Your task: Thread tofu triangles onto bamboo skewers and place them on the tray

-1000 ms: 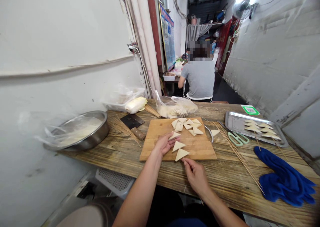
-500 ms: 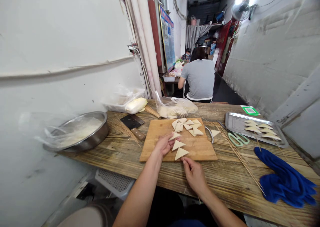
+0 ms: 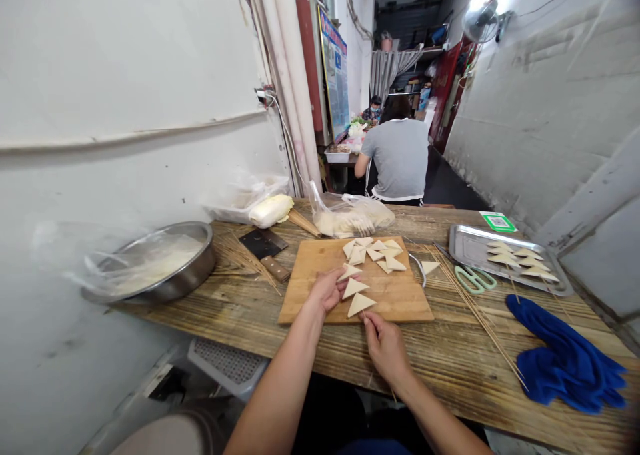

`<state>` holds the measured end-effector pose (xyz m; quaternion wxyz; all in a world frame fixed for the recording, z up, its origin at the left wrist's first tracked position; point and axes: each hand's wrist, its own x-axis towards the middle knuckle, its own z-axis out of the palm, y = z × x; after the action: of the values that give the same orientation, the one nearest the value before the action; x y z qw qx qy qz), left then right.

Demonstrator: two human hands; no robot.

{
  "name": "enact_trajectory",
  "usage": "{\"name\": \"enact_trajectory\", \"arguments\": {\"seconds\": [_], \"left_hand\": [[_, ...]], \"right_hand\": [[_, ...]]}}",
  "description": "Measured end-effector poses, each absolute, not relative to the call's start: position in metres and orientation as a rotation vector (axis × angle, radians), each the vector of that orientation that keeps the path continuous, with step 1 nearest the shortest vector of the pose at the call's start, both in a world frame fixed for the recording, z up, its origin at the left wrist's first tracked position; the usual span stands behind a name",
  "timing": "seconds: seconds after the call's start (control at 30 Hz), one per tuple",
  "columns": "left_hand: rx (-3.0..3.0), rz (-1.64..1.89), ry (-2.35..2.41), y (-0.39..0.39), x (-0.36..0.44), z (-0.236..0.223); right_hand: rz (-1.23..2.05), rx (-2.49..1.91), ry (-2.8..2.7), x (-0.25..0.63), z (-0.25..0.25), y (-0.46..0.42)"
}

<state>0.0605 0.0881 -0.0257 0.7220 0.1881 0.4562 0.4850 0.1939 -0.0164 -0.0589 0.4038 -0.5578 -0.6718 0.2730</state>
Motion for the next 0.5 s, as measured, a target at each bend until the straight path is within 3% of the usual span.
{"name": "enact_trajectory", "arguments": {"seconds": [0.5], "left_hand": [[0.377,1.096,1.026,0.0870,0.0627,-0.0229]], "right_hand": [[0.596,-1.405,-1.746,0.1911,-0.0561,-0.0095]]}}
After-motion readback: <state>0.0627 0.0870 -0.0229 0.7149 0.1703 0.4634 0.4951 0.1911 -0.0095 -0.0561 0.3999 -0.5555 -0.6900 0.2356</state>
